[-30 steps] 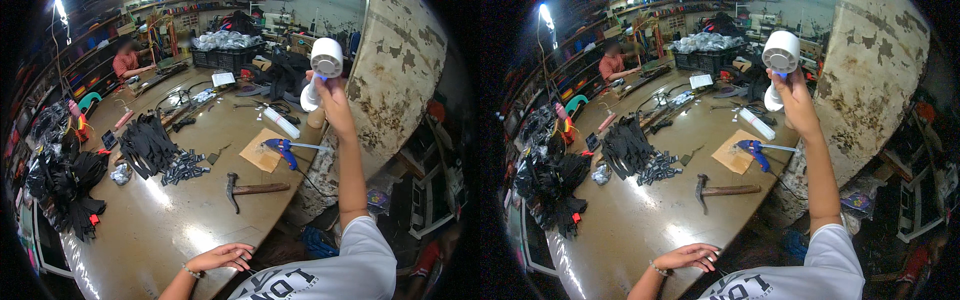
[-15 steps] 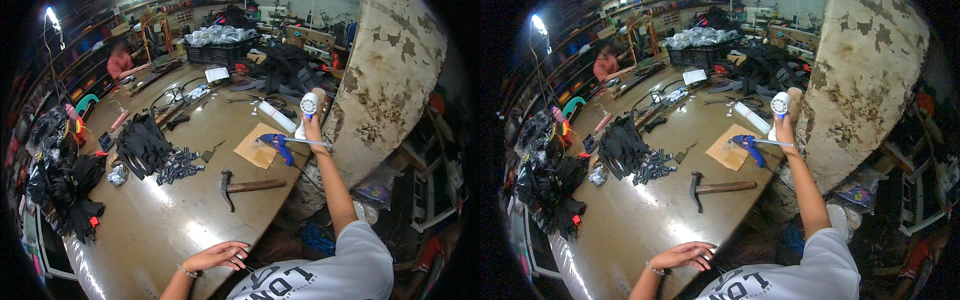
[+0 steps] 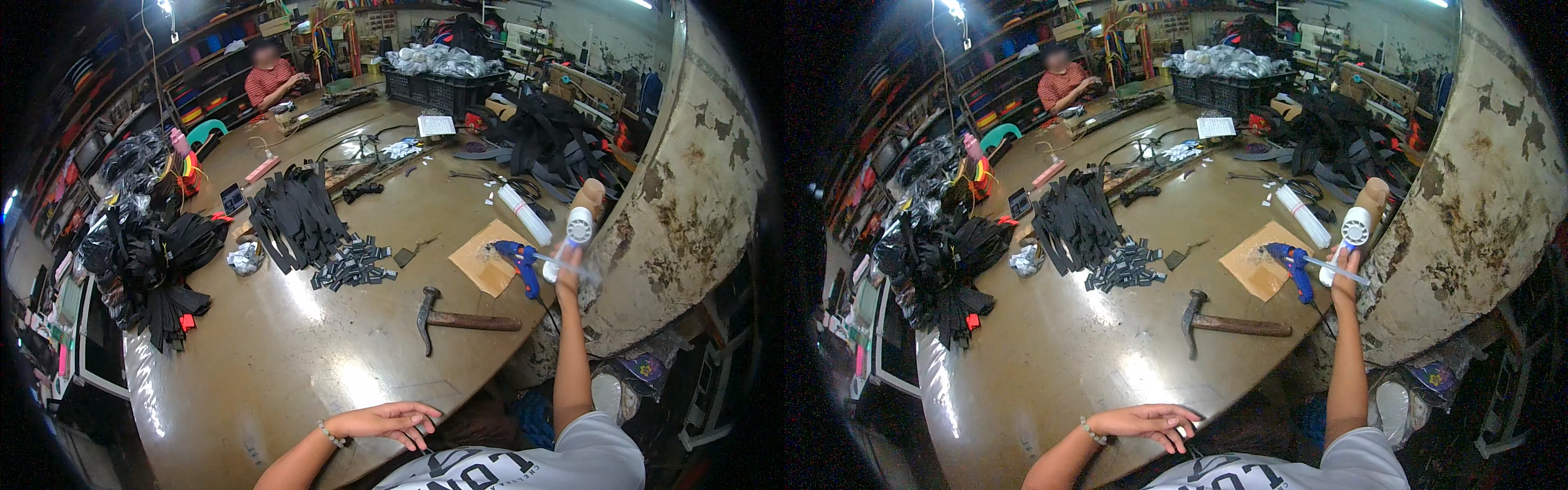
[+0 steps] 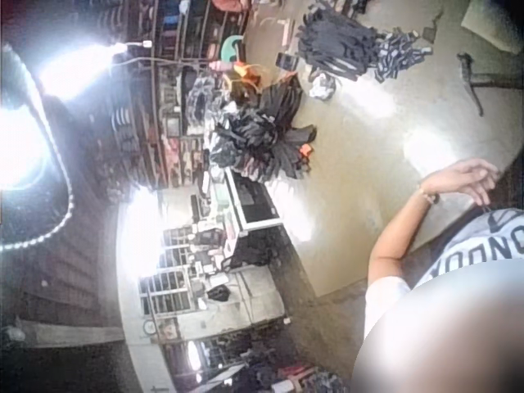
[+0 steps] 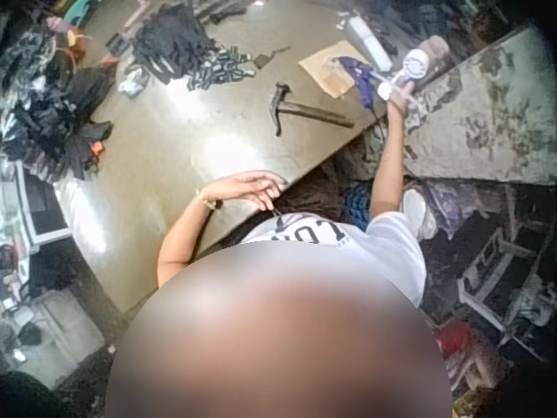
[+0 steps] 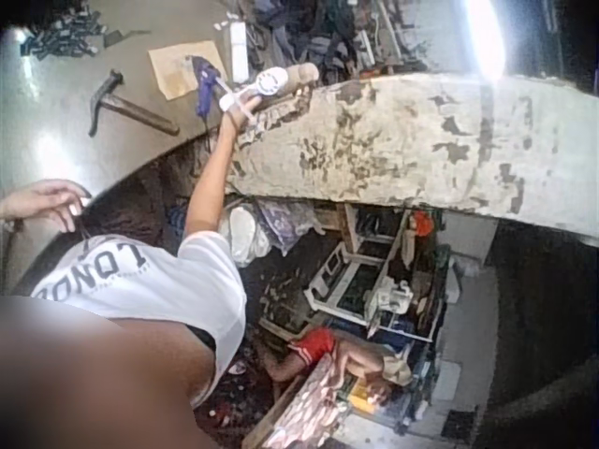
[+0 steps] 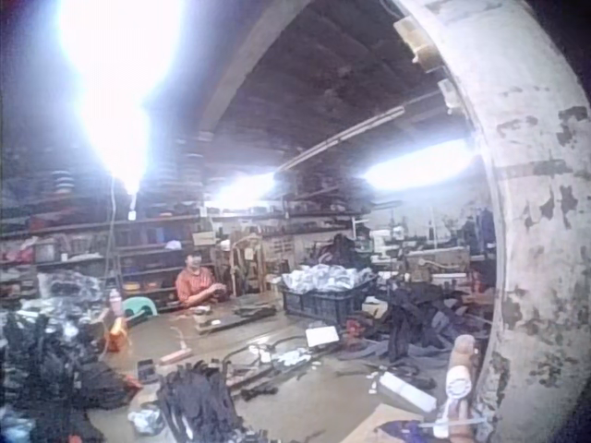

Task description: The person assembles black straps by applying hot glue to the ends, attaching small metal hardware pieces, and pressing them into place. They repeat this process for multiple straps, then gather the finished pieces and tie them together with a yellow string.

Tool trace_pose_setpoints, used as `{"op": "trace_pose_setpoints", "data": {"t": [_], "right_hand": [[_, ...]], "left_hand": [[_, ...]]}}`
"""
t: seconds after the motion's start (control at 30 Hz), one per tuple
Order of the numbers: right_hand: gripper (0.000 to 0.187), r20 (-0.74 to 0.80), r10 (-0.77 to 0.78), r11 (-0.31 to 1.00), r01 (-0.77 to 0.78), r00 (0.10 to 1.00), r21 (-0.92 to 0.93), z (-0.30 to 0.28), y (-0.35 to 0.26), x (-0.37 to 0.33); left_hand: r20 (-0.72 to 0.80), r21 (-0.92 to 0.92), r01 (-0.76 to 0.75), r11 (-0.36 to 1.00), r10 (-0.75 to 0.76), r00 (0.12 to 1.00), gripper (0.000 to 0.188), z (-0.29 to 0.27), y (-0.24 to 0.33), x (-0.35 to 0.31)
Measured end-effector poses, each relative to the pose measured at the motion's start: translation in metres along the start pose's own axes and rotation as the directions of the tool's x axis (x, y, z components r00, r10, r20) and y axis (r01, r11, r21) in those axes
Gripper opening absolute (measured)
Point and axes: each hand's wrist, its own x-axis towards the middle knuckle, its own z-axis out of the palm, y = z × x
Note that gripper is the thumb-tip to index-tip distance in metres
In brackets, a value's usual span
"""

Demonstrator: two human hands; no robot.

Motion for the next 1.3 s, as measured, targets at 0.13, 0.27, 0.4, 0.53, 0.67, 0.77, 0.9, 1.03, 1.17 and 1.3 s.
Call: {"op": "trace_pose_setpoints", "data": {"t": [0.13,0.27,0.4,0.53,0.67,0.77,0.9,1.03,1.17,1.3], "right_hand": [[0.035,0.001,0.002,0.999,-0.002,1.000,0.032,0.0010,-0.0012,-0.0024],[0.037,0.036,-0.048,0.998,0.046,0.998,0.045,-0.0005,0.0005,-0.0026],[0.038,0.001,-0.006,0.999,0.006,1.000,0.050,0.0000,0.0014,-0.0022],[0.039,-0.009,-0.002,0.998,0.002,1.000,0.065,0.0011,0.0019,-0.0018],[0.040,-0.019,0.008,0.998,-0.006,1.000,0.062,0.0004,0.0035,-0.0011],[0.042,-0.023,-0.015,0.999,0.016,1.000,0.031,-0.0002,0.0027,-0.0001],[0.043,-0.024,0.037,0.999,-0.037,0.999,0.004,-0.0022,-0.0009,0.0016],[0.043,-0.035,0.029,0.999,-0.028,0.999,0.029,0.0029,0.0015,0.0006],[0.042,-0.024,0.023,0.995,-0.021,0.999,0.101,0.0022,0.0068,0.0017],[0.041,-0.012,-0.025,0.997,0.026,1.000,0.074,0.0059,-0.0011,-0.0027]], "left_hand": [[-0.010,0.007,0.009,1.000,-0.009,1.000,0.046,-0.0001,-0.0008,0.0002],[-0.011,0.004,0.017,1.000,-0.017,1.000,0.046,-0.0010,-0.0017,0.0001],[0.004,0.020,0.007,1.000,-0.008,1.000,0.047,-0.0028,-0.0031,0.0008],[0.018,-0.014,0.000,1.000,0.000,1.000,0.047,-0.0041,-0.0045,0.0006],[0.029,-0.017,-0.010,1.000,0.010,1.000,0.047,-0.0043,-0.0048,0.0001],[0.025,-0.006,0.002,1.000,-0.002,1.000,0.048,-0.0040,-0.0034,-0.0001],[0.027,-0.012,0.014,1.000,-0.014,1.000,0.048,-0.0036,-0.0020,0.0005],[-0.013,0.017,0.033,0.999,-0.033,0.999,0.048,-0.0019,0.0000,0.0009],[-0.023,0.013,0.066,0.998,-0.065,0.998,0.047,0.0000,0.0042,-0.0015],[-0.013,-0.008,0.064,0.998,-0.064,0.998,0.047,-0.0015,0.0035,-0.0011]]}}
